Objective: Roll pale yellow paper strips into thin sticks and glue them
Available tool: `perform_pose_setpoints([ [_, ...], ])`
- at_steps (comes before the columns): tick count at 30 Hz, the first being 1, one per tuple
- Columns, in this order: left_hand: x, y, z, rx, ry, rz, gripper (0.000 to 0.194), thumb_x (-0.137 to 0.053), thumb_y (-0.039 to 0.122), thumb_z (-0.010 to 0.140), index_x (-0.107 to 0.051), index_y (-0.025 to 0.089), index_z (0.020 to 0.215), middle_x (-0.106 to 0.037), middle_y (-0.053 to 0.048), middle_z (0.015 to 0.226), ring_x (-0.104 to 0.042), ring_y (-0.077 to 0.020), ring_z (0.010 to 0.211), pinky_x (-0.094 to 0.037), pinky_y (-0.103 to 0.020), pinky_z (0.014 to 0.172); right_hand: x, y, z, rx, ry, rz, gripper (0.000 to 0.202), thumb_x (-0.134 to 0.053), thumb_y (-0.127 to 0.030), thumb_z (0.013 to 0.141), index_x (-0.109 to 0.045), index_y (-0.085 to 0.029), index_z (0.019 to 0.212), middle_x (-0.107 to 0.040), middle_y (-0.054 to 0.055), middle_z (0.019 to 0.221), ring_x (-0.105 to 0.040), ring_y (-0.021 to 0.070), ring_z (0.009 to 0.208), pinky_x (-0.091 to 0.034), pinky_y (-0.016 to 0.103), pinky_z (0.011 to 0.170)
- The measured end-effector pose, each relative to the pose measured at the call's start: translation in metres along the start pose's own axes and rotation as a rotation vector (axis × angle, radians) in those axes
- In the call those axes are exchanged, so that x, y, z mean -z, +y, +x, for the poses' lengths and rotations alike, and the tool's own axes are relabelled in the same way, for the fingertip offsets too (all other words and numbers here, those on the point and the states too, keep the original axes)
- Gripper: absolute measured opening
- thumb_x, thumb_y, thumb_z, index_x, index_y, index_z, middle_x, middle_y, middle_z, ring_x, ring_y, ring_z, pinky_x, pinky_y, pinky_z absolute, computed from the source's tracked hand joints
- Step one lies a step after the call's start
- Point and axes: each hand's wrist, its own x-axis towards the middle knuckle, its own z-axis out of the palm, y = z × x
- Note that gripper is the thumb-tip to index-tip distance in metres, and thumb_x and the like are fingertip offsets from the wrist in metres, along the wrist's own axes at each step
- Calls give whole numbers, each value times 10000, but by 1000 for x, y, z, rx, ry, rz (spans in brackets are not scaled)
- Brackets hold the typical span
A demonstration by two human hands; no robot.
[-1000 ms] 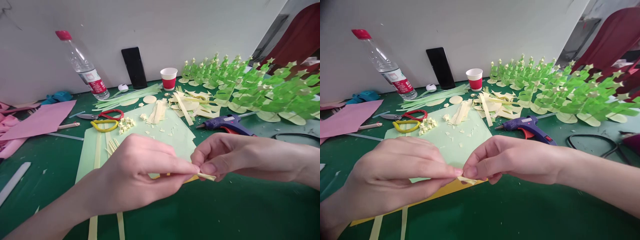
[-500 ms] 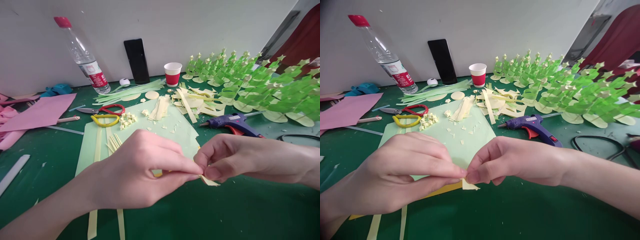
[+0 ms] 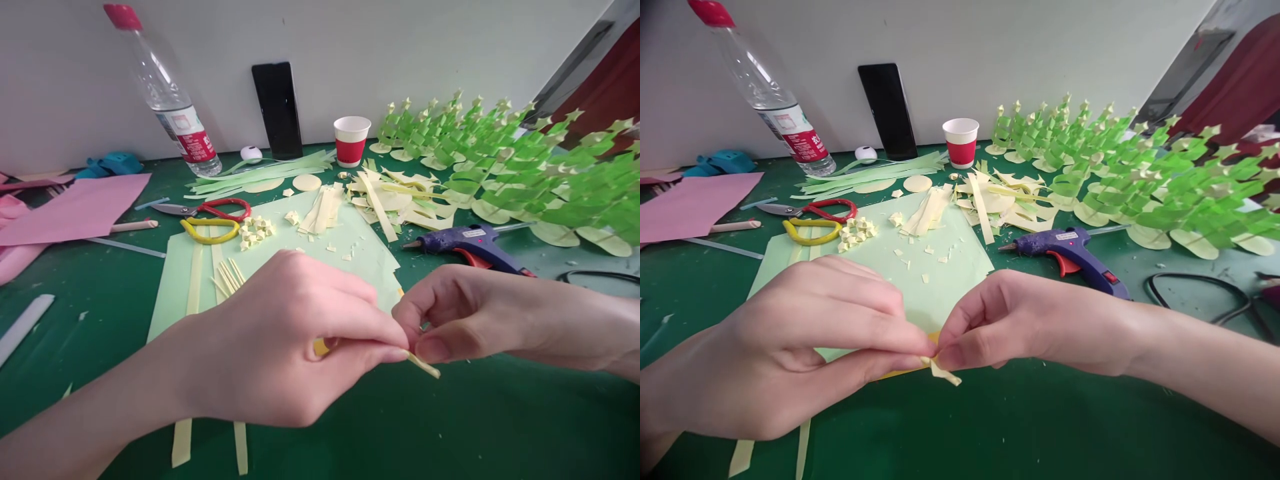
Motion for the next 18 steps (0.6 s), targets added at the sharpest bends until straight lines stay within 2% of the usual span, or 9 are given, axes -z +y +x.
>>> perform_pose_setpoints([
  [9,-3,-1,1,23,-49,69,289,-509,54,845,-737,89,672,-570,4,491,-428,-94,455,-332,-240,461,-2,2,-3,-32,13,-73,249,-641,-368,767,-575,-144,681,-374,-53,576,-270,39,524,-158,222,482],
  [13,-4,-1,1,39,-61,48,282,-520,73,847,-736,70,665,-555,0,483,-422,-98,452,-322,-259,459,-2,3,-3,-51,9,-85,211,-645,-336,772,-606,-141,702,-379,-55,574,-267,34,519,-157,212,474],
  [18,-6,-3,-1,30,-61,48,323,-490,109,876,-725,100,655,-543,11,473,-418,-94,436,-300,-273,455,-3,1,0,-75,-17,-97,176,-660,-315,765,-633,-141,752,-360,-60,572,-233,23,494,-141,201,451],
])
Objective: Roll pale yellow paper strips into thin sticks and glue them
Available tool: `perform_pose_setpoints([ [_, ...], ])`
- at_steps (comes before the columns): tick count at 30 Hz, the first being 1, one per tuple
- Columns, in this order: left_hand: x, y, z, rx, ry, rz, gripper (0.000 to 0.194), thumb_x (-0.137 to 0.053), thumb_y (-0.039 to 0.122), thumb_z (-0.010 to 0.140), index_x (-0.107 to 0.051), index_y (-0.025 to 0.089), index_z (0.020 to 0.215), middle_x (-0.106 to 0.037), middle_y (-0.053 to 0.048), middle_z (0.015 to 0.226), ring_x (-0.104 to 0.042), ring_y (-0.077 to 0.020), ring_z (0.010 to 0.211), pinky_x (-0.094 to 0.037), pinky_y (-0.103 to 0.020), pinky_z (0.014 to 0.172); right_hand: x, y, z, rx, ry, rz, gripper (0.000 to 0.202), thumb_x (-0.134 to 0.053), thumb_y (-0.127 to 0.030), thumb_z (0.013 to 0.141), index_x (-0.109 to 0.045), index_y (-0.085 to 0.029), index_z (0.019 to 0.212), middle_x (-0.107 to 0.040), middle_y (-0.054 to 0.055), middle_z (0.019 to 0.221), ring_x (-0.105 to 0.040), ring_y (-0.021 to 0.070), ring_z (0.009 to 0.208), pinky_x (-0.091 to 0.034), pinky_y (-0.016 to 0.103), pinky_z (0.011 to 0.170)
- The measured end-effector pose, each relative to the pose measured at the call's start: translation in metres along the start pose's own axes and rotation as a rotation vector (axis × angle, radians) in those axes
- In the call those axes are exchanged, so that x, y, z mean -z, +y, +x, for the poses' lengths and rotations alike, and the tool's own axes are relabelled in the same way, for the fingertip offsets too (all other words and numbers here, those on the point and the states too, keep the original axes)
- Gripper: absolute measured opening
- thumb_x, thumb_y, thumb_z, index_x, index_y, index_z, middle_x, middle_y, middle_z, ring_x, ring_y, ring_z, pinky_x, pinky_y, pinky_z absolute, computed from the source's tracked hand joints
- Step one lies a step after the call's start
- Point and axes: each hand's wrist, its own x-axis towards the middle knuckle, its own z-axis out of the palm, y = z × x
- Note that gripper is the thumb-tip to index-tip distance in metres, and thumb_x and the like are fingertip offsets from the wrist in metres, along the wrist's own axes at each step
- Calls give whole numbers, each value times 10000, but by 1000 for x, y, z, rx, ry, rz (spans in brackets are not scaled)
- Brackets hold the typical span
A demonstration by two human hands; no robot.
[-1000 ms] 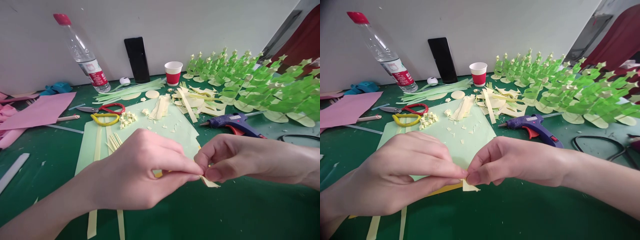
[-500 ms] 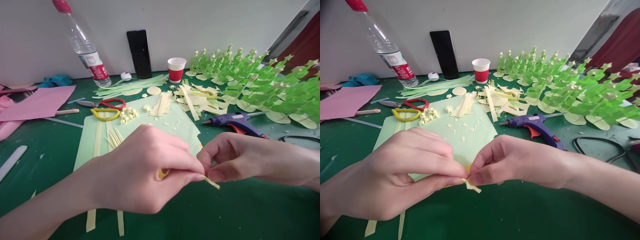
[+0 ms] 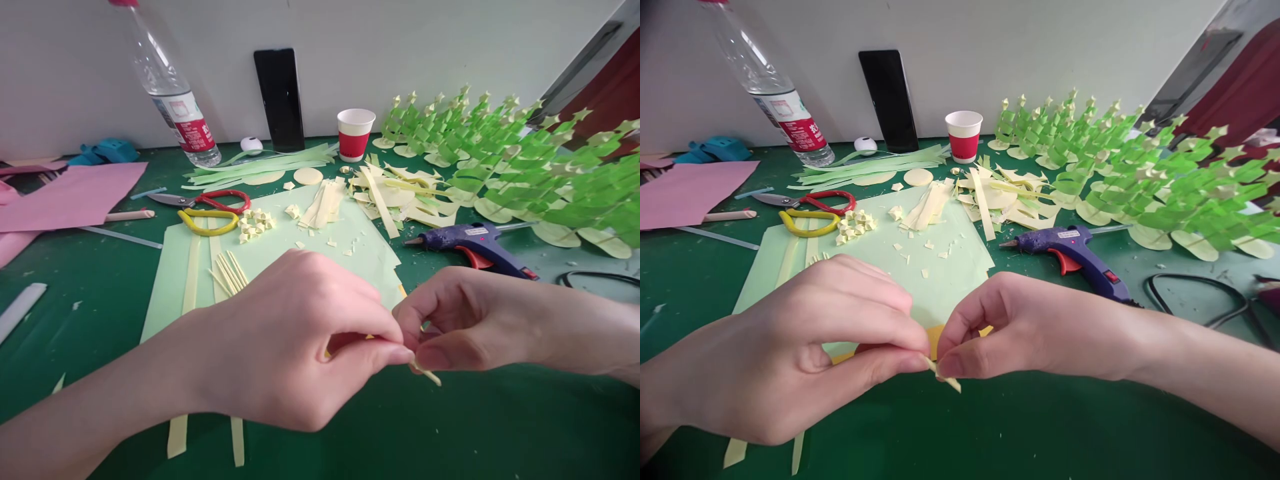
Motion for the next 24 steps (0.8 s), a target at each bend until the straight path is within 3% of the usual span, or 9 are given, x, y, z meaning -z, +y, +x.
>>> perform_pose_setpoints([
  [5,-2,-3,0,-6,-16,-17,338,-479,145,871,-702,136,618,-521,18,444,-396,-95,406,-281,-276,435,-1,-2,1,3,-7,-12,148,-671,-267,767,-616,-136,722,-373,-67,559,-245,13,480,-145,187,440],
  [11,-5,-2,-1,110,-127,-64,316,-468,93,848,-715,145,659,-563,16,463,-399,-96,415,-272,-287,452,-5,1,4,2,33,-13,170,-672,-250,741,-575,-128,670,-421,-66,561,-282,7,472,-171,168,424],
  [16,-6,-2,-1,142,-131,-50,327,-471,106,855,-703,149,629,-526,27,446,-361,-89,411,-255,-272,432,-4,1,3,-12,81,-83,166,-652,-282,738,-585,-144,676,-442,-56,573,-306,25,491,-189,175,441],
  [21,1,0,2,173,-2,-42,296,-504,77,846,-710,156,650,-641,16,528,-487,-78,433,-294,-238,436,-1,-3,-10,133,280,-218,278,-554,-431,835,-660,-197,731,-526,-9,669,-431,88,599,-319,207,535],
  [24,1,0,3,162,88,-54,289,-511,72,839,-688,140,619,-644,17,523,-502,-72,434,-311,-219,424,-8,0,-16,254,451,-341,194,-590,-418,837,-702,-262,807,-575,-16,695,-458,95,593,-336,209,522],
])
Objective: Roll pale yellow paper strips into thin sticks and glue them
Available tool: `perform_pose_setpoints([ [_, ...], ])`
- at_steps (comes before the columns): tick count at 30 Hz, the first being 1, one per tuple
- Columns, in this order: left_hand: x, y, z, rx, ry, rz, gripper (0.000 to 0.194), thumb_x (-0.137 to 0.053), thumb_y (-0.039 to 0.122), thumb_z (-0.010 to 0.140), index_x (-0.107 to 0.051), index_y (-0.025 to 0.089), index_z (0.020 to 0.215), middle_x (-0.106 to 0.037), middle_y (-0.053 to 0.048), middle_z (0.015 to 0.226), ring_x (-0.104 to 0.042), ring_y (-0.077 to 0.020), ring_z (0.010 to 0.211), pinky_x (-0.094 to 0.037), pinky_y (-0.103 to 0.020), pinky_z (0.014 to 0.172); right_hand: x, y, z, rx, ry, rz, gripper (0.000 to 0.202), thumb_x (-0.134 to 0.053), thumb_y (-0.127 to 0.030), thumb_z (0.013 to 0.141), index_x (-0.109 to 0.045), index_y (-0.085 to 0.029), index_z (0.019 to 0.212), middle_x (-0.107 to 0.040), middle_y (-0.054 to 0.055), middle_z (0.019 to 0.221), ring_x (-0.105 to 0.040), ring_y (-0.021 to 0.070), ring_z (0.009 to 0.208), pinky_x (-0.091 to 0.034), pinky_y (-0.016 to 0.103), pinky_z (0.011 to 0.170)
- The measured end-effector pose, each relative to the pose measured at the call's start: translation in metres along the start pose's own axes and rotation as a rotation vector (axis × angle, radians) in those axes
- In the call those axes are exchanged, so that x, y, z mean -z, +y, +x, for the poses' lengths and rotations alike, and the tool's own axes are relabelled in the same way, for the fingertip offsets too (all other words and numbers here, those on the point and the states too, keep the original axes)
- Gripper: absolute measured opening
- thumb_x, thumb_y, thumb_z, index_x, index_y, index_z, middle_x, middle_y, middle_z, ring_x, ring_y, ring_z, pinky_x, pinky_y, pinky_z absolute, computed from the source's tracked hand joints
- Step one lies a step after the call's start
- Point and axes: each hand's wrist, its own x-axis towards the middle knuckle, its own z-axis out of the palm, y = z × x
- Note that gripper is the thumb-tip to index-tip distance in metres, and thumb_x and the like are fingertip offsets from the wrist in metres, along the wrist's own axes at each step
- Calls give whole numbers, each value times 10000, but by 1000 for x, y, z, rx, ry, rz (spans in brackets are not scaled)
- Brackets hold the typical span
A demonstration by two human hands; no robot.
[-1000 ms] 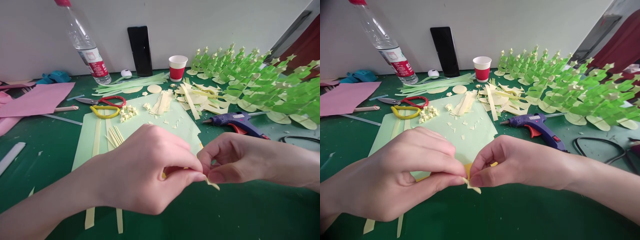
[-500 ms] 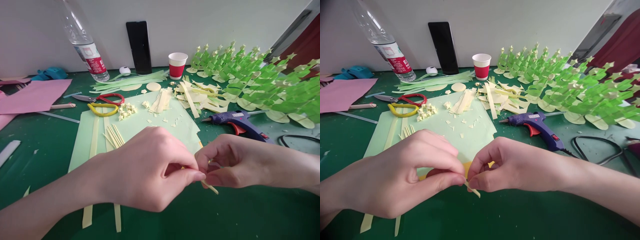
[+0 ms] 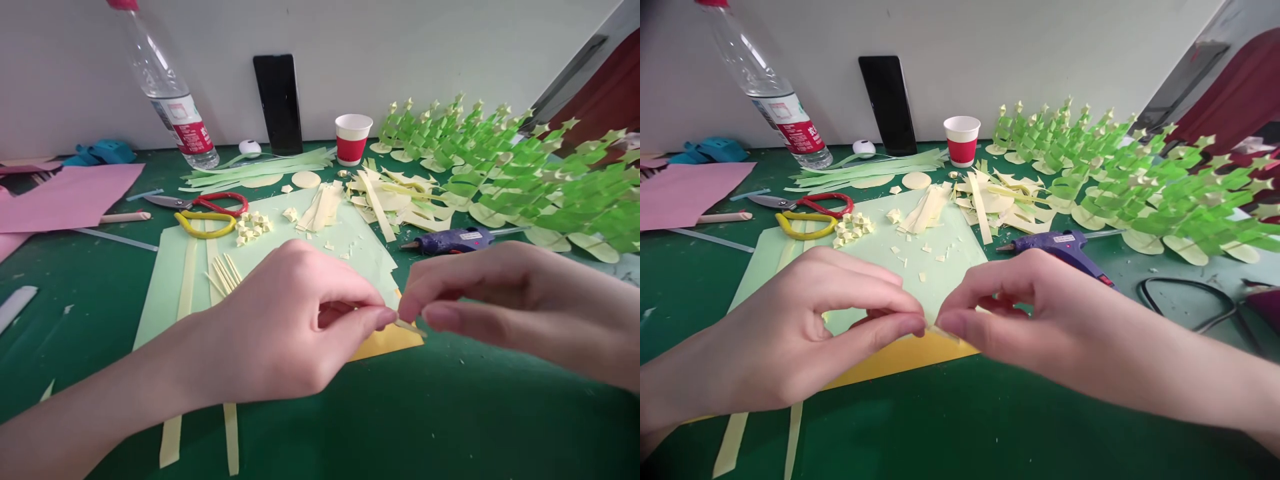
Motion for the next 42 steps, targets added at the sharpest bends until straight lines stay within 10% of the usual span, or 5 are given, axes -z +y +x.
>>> perform_pose_setpoints([
  [5,-5,-1,0,65,99,25,304,-502,195,889,-663,172,633,-654,23,572,-543,-93,485,-360,-192,430,-14,7,-7,336,399,-321,98,-638,-344,824,-711,-290,861,-624,6,770,-500,109,595,-372,209,476],
  [17,-2,7,1,253,108,-252,300,-522,239,874,-651,160,615,-526,52,479,-449,-53,424,-331,-102,359,-21,1,-11,758,760,-667,155,-675,-95,772,-599,-218,829,-630,-38,722,-556,88,626,-497,210,661],
  [42,-2,7,2,274,77,-391,290,-528,207,879,-684,171,636,-442,80,415,-397,-32,374,-315,-92,351,-21,6,-11,762,778,-817,94,-587,-108,874,-592,-194,914,-645,-14,781,-562,106,675,-453,259,623],
])
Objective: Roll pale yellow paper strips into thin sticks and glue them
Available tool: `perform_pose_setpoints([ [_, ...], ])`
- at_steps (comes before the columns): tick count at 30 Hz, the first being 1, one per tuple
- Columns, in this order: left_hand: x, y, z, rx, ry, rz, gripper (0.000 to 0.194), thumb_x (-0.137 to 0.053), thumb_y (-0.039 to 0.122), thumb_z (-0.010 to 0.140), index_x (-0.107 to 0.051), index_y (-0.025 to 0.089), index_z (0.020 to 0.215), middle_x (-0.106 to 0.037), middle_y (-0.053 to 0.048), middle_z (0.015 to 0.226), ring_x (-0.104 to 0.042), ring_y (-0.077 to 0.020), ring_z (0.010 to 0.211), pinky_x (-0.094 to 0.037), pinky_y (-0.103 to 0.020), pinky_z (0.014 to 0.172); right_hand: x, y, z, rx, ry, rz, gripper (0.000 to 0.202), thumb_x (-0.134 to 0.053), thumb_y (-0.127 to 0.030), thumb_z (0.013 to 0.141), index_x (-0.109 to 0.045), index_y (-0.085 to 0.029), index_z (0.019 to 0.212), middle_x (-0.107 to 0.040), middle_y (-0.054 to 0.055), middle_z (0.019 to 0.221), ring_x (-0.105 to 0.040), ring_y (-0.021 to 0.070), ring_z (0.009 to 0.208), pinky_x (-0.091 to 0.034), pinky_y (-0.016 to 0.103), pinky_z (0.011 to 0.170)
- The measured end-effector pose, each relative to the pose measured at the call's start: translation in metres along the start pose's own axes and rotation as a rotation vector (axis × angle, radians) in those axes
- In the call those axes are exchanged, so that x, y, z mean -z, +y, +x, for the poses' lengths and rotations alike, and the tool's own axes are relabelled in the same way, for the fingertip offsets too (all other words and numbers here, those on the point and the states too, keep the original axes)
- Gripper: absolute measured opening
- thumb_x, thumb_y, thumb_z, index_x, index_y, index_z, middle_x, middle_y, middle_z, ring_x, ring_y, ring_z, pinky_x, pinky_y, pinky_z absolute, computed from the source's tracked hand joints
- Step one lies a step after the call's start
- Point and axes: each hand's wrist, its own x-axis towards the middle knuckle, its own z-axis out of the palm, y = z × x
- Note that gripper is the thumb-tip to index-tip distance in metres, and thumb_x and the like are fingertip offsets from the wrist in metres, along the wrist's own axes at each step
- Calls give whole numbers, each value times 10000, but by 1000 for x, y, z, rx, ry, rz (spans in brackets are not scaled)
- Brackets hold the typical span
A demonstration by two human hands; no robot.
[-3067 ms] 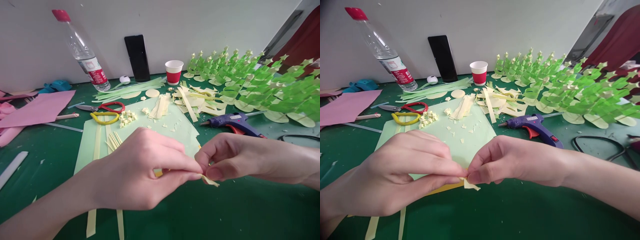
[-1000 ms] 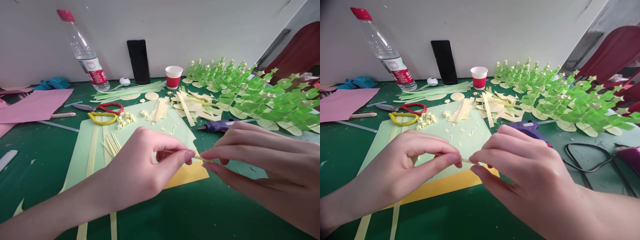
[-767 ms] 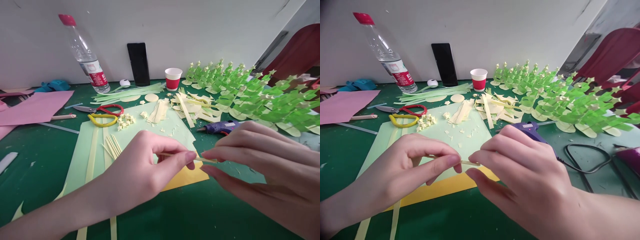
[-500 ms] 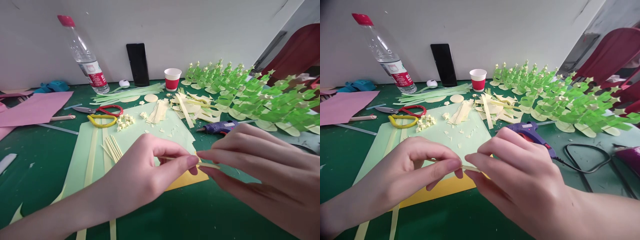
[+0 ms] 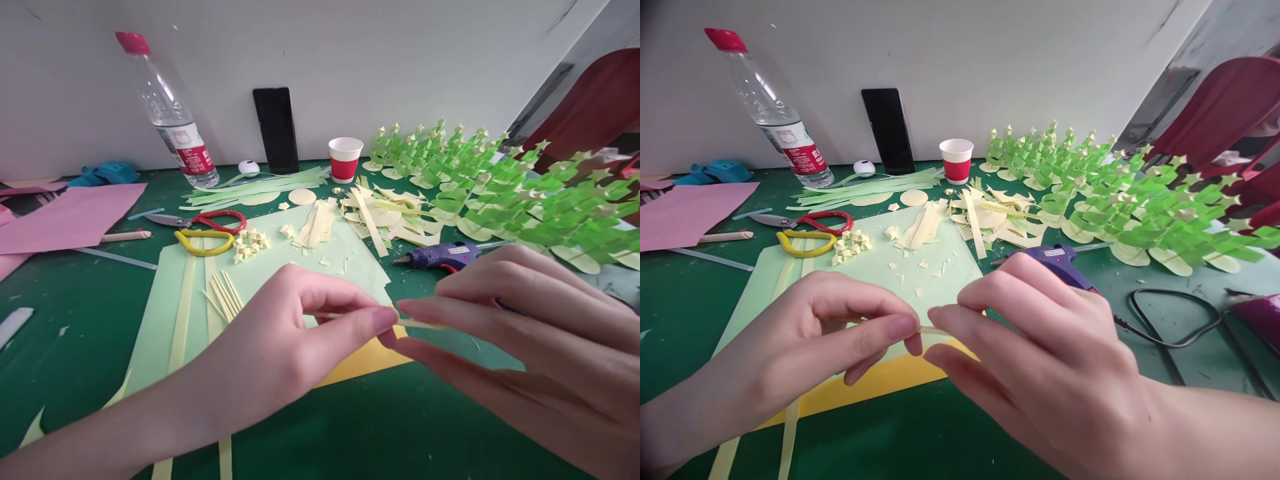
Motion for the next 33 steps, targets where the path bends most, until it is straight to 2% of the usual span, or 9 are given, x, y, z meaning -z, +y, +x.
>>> perform_pose_setpoints([
  [4,1,5,0,80,25,10,267,-571,254,854,-712,199,635,-473,75,414,-420,-40,375,-322,-96,350,-1,-2,1,-28,92,-38,108,-591,-176,886,-630,-199,984,-659,6,818,-576,108,664,-482,229,658],
  [7,1,9,0,203,4,4,266,-592,309,846,-717,210,633,-513,77,445,-428,-39,394,-330,-100,365,-2,-3,2,-139,56,86,128,-612,-247,879,-608,-226,1005,-658,-23,814,-600,94,668,-523,163,649],
  [9,1,10,0,232,-5,-19,282,-582,330,849,-706,205,628,-509,76,447,-417,-39,397,-312,-110,363,-3,-4,1,-184,33,178,185,-614,-196,868,-585,-250,1042,-665,-53,832,-610,81,688,-527,141,631],
  [14,-2,7,0,252,-51,-98,303,-553,354,871,-689,195,651,-415,78,415,-360,-42,392,-245,-144,355,-2,-5,-4,-111,107,375,577,-651,66,726,-582,-373,1095,-655,-80,926,-609,76,740,-512,160,635],
  [18,-4,6,0,296,-113,-220,316,-535,362,882,-635,190,636,-379,74,445,-359,-58,424,-263,-163,393,1,-5,2,-161,78,474,538,-645,79,709,-620,-339,1047,-647,-71,855,-595,57,694,-513,102,636],
  [21,-5,5,-1,352,-164,-300,327,-515,387,884,-606,193,638,-348,70,456,-352,-75,439,-259,-189,410,2,-4,7,-169,101,465,381,-636,0,743,-641,-301,976,-640,-38,771,-597,79,646,-512,113,573],
  [25,-6,4,0,377,-166,-352,290,-550,386,864,-610,198,652,-303,77,445,-313,-81,431,-225,-217,416,-2,-3,2,-288,60,435,178,-535,-185,883,-637,-312,956,-662,-10,763,-637,150,688,-562,235,570],
  [27,-6,3,1,365,-147,-363,293,-546,389,867,-614,199,654,-284,81,440,-292,-79,423,-217,-223,416,-5,-1,-4,-363,49,372,121,-548,-309,894,-653,-309,954,-664,16,776,-648,195,740,-571,301,583],
  [33,-4,-5,3,291,-60,-361,312,-538,337,879,-621,184,621,-385,78,428,-391,-54,417,-333,-177,459,-6,15,-9,-441,77,318,262,-595,-483,845,-671,-282,996,-663,45,826,-644,219,806,-571,353,633],
])
